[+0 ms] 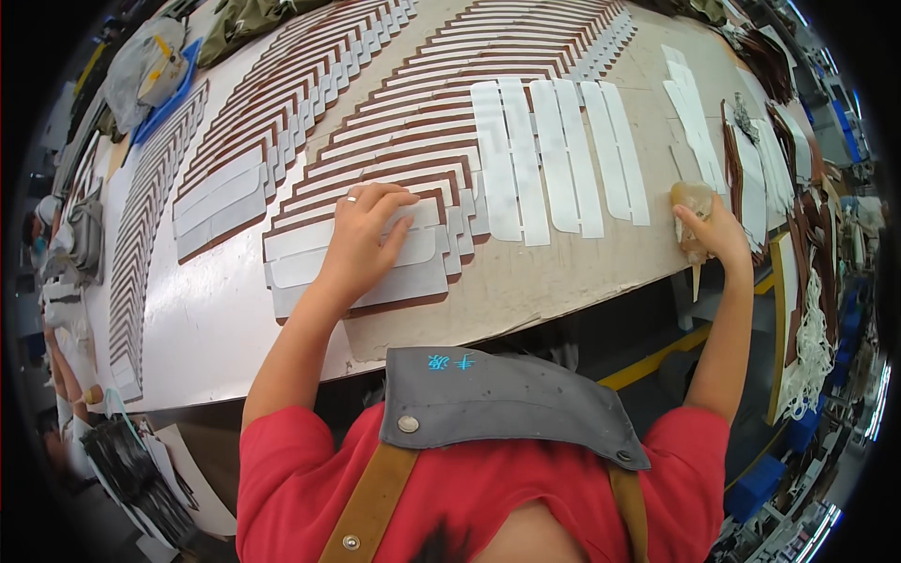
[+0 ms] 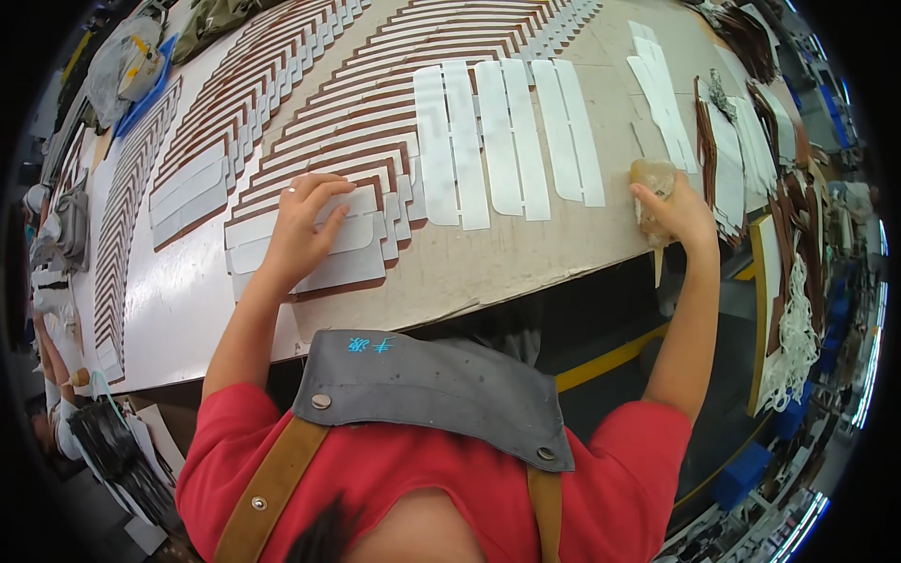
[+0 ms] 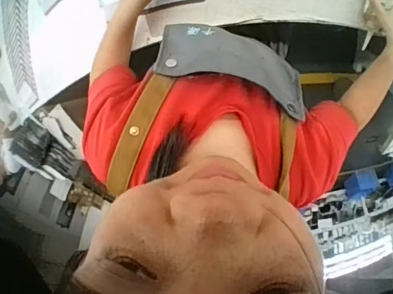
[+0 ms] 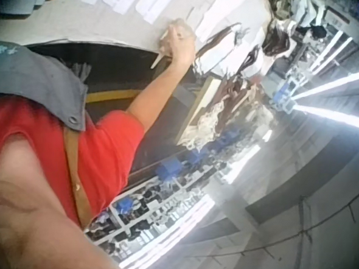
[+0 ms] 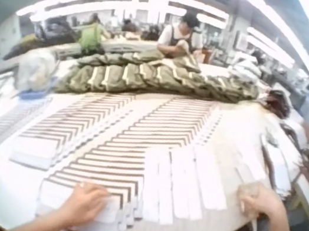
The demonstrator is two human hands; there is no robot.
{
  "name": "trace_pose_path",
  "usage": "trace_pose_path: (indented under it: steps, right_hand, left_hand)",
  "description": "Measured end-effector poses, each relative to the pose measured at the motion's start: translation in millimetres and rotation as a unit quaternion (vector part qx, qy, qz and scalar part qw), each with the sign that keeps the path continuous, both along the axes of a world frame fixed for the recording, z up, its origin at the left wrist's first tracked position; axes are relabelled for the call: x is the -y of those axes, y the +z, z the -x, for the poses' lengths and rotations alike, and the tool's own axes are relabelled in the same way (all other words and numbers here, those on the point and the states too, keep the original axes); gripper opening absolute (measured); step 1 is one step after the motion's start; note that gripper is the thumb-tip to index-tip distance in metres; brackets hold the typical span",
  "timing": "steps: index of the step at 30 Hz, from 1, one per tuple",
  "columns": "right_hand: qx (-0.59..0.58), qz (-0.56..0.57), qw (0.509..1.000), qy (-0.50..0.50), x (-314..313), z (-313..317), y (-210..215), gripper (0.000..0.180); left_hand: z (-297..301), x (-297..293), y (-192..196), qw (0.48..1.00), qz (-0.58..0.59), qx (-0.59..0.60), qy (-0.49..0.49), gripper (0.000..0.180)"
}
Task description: The person applies glue from a squeeze bottle onto white rectangular pieces laid out on a table. They then pick up brown rectangular pieces and press them onto the glued white pieces to form assembled units. The person repeats this process, stacking the finished units on the table.
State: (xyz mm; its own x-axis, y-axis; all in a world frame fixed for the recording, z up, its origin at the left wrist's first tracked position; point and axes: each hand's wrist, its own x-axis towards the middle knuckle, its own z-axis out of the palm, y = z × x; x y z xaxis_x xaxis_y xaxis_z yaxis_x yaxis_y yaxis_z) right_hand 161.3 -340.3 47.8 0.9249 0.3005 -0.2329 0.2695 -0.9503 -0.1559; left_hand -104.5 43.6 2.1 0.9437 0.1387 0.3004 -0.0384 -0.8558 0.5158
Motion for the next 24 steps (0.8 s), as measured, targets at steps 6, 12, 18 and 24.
trace_pose_path:
  steps: [6, 12, 18, 24]
  right_hand:
    - [0.032, -0.050, 0.997, -0.048, 17, -24, 0, 0.068]
    - [0.245, -0.028, 0.960, -0.135, 112, -108, -44, 0.061]
    - [0.254, 0.066, 0.952, -0.157, 102, -119, -69, 0.049]
    - [0.235, 0.086, 0.960, -0.122, 109, -140, -62, 0.033]
  left_hand:
    - [-3, 14, 0, 1.000, -0.006, 0.006, -0.015, 0.026]
    - [-9, 29, -19, 0.999, -0.018, 0.020, -0.020, 0.035]
    - [-1, 26, -22, 1.000, -0.012, 0.005, 0.003, 0.041]
    - [0, 27, -22, 0.998, -0.057, 0.025, 0.011, 0.040]
